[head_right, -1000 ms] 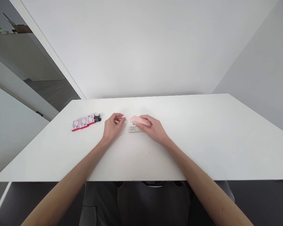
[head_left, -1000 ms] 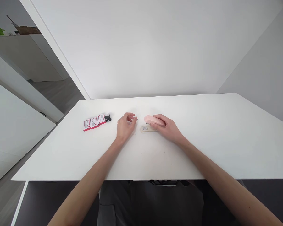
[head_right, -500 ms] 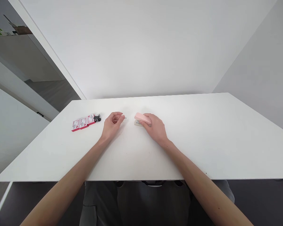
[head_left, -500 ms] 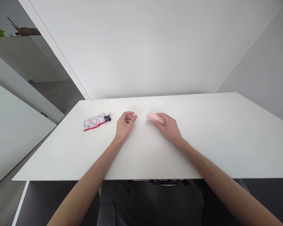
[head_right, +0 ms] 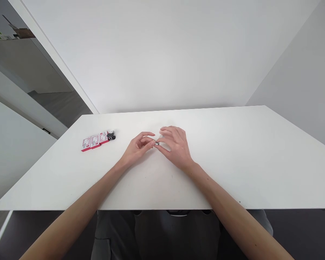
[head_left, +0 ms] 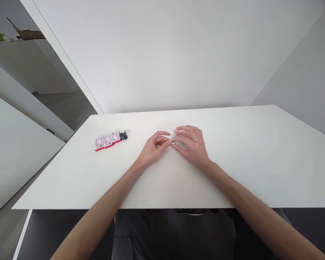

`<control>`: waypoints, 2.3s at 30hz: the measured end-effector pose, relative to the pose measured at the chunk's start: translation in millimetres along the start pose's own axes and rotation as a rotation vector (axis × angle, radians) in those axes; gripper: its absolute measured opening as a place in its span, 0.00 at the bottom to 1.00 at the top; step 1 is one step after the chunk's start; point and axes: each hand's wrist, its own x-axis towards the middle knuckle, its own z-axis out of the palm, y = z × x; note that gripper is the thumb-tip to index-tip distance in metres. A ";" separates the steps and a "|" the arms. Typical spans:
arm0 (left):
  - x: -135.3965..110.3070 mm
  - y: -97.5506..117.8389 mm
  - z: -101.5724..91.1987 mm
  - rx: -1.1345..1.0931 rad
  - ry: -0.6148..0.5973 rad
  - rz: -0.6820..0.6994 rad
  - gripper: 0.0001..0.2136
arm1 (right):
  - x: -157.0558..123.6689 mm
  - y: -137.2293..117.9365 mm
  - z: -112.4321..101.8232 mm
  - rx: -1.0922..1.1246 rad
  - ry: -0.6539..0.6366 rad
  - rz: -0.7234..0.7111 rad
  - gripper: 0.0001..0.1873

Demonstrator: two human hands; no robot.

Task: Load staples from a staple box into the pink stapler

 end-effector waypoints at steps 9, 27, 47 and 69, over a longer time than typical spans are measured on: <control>-3.2 -13.2 -55.0 0.712 0.385 0.280 0.08 | -2.2 -3.4 -1.2 0.062 -0.026 0.044 0.04; -45.4 -29.3 -211.9 1.045 0.169 -0.113 0.38 | -2.1 -10.0 -4.0 0.104 -0.062 0.151 0.06; -35.0 2.4 -34.8 0.650 0.272 0.337 0.42 | 8.2 -29.5 -12.9 0.876 -0.419 0.554 0.16; -11.8 -2.2 -21.4 -0.280 0.223 0.030 0.23 | 12.8 -8.9 -15.1 1.252 -0.443 0.955 0.17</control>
